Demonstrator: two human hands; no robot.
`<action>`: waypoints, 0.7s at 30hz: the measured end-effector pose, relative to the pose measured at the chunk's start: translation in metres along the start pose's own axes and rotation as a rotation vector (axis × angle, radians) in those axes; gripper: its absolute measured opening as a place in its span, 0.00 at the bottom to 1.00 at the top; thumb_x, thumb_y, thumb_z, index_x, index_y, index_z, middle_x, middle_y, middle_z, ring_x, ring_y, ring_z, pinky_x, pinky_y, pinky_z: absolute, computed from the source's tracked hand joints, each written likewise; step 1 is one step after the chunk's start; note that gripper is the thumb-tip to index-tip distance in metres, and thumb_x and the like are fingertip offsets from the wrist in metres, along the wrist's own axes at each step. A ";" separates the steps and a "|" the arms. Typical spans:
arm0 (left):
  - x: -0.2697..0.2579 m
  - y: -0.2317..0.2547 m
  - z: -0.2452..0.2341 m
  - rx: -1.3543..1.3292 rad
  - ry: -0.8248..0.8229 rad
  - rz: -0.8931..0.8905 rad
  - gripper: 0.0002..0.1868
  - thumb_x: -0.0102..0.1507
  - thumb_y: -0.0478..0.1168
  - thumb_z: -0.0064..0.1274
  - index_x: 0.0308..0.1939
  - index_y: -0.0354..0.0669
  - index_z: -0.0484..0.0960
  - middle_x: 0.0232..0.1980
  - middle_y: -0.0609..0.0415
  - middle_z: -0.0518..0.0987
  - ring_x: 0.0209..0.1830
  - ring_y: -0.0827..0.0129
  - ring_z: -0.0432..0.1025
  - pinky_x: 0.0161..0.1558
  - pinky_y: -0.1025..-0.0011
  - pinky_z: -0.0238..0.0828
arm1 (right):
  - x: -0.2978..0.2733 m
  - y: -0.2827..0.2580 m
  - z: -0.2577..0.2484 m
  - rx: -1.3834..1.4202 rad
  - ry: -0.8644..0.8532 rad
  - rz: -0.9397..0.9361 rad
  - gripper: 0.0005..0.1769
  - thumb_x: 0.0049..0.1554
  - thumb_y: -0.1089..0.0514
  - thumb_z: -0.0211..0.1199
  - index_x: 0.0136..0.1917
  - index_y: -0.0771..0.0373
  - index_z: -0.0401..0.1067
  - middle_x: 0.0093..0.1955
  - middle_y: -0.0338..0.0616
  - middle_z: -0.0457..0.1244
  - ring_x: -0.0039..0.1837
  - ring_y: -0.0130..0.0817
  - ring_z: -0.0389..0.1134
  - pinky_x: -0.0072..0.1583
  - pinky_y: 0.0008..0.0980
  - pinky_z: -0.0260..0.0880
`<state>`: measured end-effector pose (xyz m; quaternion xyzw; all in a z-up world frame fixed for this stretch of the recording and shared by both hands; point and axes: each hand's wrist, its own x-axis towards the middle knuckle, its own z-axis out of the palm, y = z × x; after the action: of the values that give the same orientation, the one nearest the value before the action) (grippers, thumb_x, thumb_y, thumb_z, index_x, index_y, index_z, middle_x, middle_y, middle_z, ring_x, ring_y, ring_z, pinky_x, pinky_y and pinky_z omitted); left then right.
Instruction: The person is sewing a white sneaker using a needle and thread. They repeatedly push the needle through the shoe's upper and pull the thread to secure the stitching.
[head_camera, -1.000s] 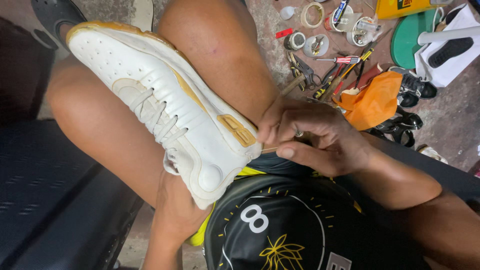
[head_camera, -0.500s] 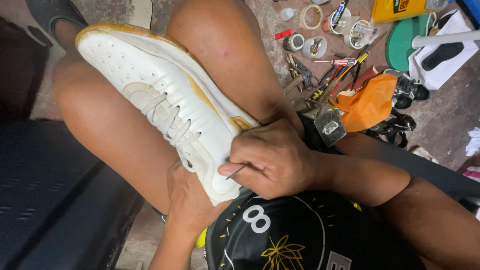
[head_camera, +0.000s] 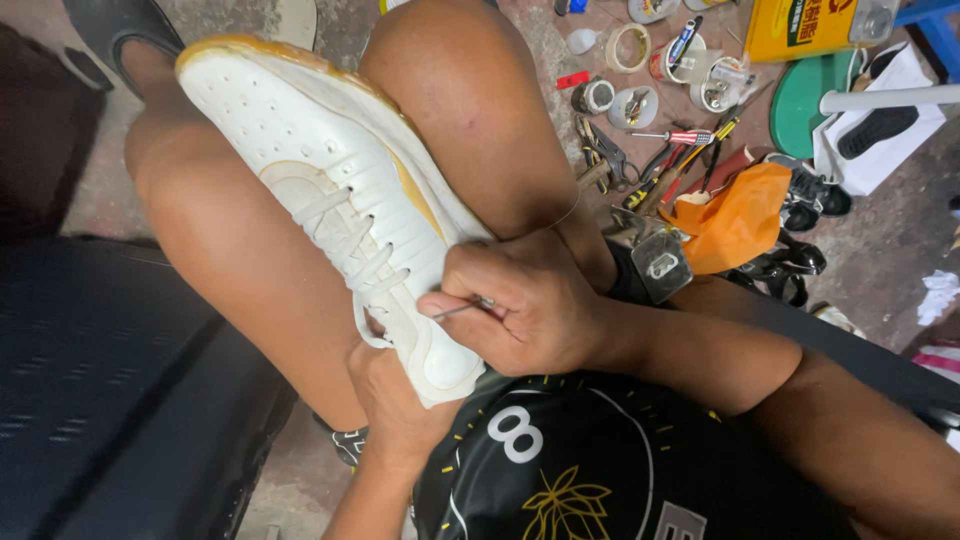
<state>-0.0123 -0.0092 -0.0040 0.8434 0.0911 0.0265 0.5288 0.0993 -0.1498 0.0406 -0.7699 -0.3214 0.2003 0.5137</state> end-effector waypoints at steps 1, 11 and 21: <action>-0.005 -0.001 0.002 -0.030 0.016 -0.020 0.12 0.58 0.40 0.60 0.43 0.38 0.81 0.37 0.44 0.82 0.37 0.47 0.77 0.39 0.58 0.73 | -0.002 0.002 -0.002 0.019 -0.013 -0.004 0.12 0.61 0.64 0.67 0.39 0.63 0.66 0.31 0.42 0.59 0.31 0.32 0.62 0.37 0.35 0.60; -0.035 0.003 -0.020 -0.528 -0.220 -0.212 0.16 0.56 0.34 0.58 0.48 0.31 0.80 0.41 0.48 0.79 0.37 0.67 0.72 0.42 0.69 0.70 | -0.035 0.011 -0.071 -0.005 0.137 0.167 0.11 0.66 0.61 0.48 0.50 0.64 0.71 0.50 0.45 0.61 0.39 0.24 0.60 0.44 0.24 0.62; -0.017 0.033 -0.002 -0.318 -0.090 -0.284 0.11 0.60 0.33 0.60 0.45 0.30 0.84 0.38 0.50 0.87 0.36 0.70 0.81 0.40 0.71 0.78 | -0.073 -0.003 -0.062 -0.223 -0.102 -0.067 0.17 0.58 0.66 0.65 0.62 0.62 0.74 0.44 0.41 0.67 0.42 0.33 0.71 0.45 0.32 0.73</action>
<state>-0.0247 -0.0241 0.0277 0.7285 0.1798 -0.0718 0.6571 0.0860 -0.2417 0.0663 -0.7999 -0.3927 0.1851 0.4144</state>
